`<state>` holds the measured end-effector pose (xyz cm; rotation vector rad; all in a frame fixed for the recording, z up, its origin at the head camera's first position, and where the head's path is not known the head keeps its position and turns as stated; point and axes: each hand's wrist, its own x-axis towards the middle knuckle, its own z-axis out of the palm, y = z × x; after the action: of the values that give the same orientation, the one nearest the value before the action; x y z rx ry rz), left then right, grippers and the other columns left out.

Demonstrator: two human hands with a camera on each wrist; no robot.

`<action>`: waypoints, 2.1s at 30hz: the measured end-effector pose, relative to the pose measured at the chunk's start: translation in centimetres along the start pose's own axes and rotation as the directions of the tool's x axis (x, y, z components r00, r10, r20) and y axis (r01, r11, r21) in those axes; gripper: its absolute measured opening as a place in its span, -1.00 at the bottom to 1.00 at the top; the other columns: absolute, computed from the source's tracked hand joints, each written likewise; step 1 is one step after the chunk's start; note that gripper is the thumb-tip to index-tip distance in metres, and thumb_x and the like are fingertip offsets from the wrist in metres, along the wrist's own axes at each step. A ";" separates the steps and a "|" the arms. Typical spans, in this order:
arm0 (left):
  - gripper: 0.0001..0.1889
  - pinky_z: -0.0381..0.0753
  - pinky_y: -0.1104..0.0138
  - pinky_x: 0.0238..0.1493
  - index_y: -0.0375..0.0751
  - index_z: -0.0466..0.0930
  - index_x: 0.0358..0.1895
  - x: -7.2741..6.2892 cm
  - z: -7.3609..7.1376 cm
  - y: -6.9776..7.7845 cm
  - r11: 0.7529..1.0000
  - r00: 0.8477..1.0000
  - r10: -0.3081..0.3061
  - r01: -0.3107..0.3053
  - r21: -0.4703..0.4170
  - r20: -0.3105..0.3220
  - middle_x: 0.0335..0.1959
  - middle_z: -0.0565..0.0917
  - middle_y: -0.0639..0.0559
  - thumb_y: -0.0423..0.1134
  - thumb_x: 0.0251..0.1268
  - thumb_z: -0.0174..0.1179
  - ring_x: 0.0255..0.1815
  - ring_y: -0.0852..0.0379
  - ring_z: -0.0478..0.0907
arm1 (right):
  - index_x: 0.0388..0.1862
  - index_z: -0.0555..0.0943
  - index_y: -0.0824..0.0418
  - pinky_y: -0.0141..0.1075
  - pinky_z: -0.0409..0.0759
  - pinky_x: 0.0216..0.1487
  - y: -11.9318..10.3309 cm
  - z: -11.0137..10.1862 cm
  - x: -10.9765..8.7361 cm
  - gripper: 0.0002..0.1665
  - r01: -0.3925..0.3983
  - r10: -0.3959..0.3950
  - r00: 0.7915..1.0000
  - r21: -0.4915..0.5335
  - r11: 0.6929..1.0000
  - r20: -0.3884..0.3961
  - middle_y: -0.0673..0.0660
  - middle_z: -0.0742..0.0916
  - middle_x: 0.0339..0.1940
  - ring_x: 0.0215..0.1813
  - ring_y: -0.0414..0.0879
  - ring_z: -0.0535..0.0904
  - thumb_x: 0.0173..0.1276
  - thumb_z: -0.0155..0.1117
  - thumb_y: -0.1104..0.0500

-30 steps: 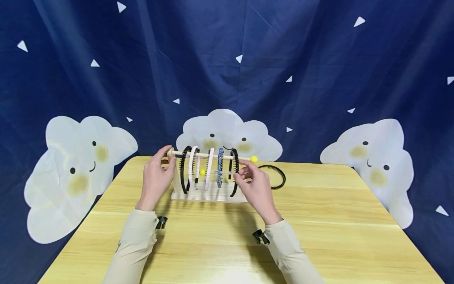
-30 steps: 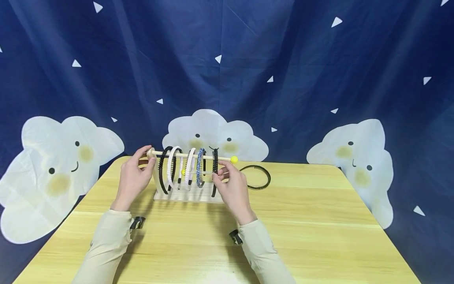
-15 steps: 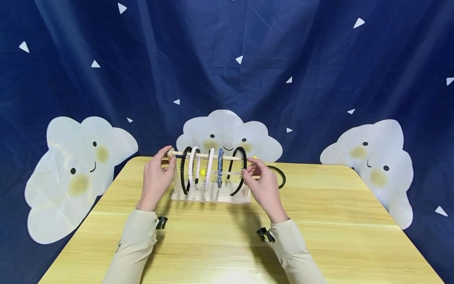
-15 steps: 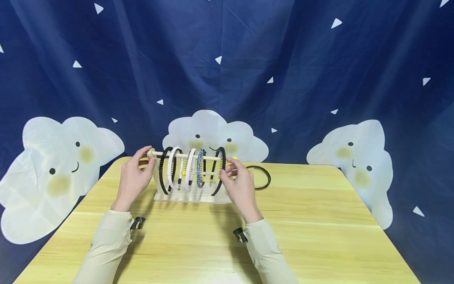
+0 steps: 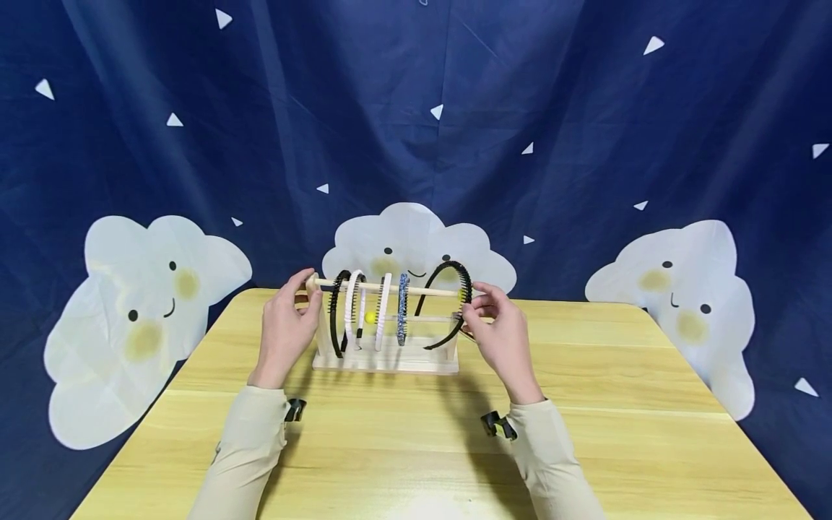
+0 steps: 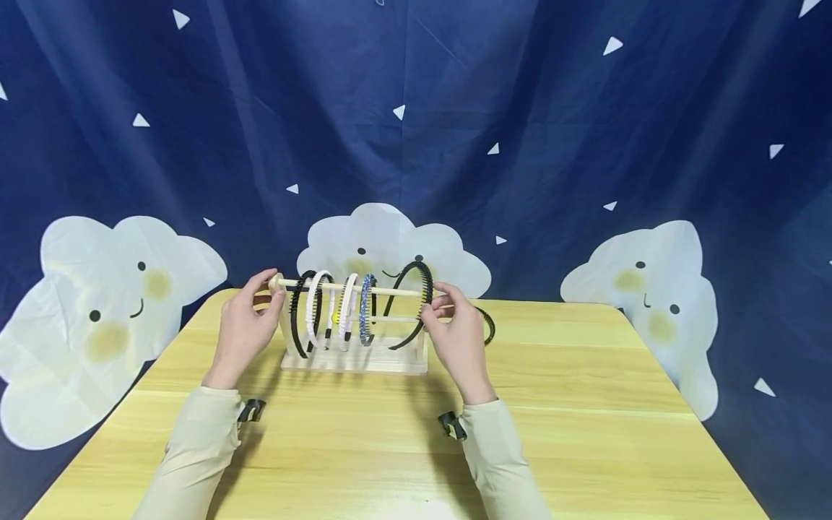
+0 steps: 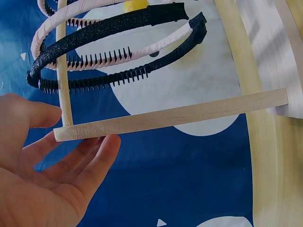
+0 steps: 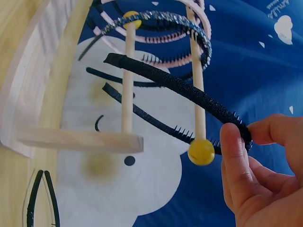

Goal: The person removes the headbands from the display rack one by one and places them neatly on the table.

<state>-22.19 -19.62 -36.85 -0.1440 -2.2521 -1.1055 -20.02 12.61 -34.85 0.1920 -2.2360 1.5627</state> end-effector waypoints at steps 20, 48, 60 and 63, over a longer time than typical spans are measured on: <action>-0.58 0.77 0.01 -0.13 -0.27 0.53 0.36 -0.1 -0.1 0.1 1.000 1.000 0.001 -0.001 -0.004 0.002 0.13 0.69 -0.30 -0.34 0.48 0.17 -0.04 -0.21 0.72 | 0.26 0.61 0.27 -0.28 0.79 -0.22 0.7 -4.1 1.3 -0.54 -0.030 0.043 0.993 0.118 0.993 -0.109 0.21 0.67 -0.21 -0.29 -0.25 0.68 0.38 0.23 0.37; -0.59 0.77 0.05 -0.16 -0.26 0.55 0.34 -0.2 0.1 0.1 1.000 1.000 0.014 -0.014 0.011 -0.010 0.10 0.71 -0.28 -0.35 0.46 0.19 -0.07 -0.18 0.74 | 0.31 0.55 0.31 -0.43 0.75 -0.24 2.6 -8.0 2.2 -0.54 -0.111 0.158 0.959 0.201 0.973 -0.234 0.05 0.62 -0.22 -0.28 -0.23 0.57 0.45 0.18 0.36; -0.58 0.77 0.02 -0.15 -0.27 0.54 0.35 -0.2 0.1 0.0 1.000 1.000 0.018 -0.018 -0.003 -0.007 0.11 0.70 -0.28 -0.35 0.47 0.17 -0.06 -0.20 0.73 | 0.31 0.53 0.32 -0.45 0.75 -0.23 3.3 -9.4 2.5 -0.55 -0.124 0.205 0.941 0.289 0.949 -0.270 -0.06 0.59 -0.30 -0.29 -0.21 0.54 0.46 0.18 0.39; -0.58 0.77 0.01 -0.15 -0.27 0.53 0.35 -0.1 0.1 0.1 1.000 1.000 0.020 -0.020 -0.002 -0.007 0.11 0.70 -0.29 -0.35 0.48 0.17 -0.06 -0.20 0.73 | 0.33 0.51 0.32 -0.44 0.75 -0.22 3.8 -9.9 2.6 -0.53 -0.133 0.225 0.934 0.314 0.940 -0.279 -0.04 0.59 -0.29 -0.30 -0.21 0.55 0.46 0.18 0.39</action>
<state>-22.10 -19.50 -36.90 -0.1627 -2.2392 -1.0962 -21.20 23.43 -34.18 -0.1763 -1.8172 1.8708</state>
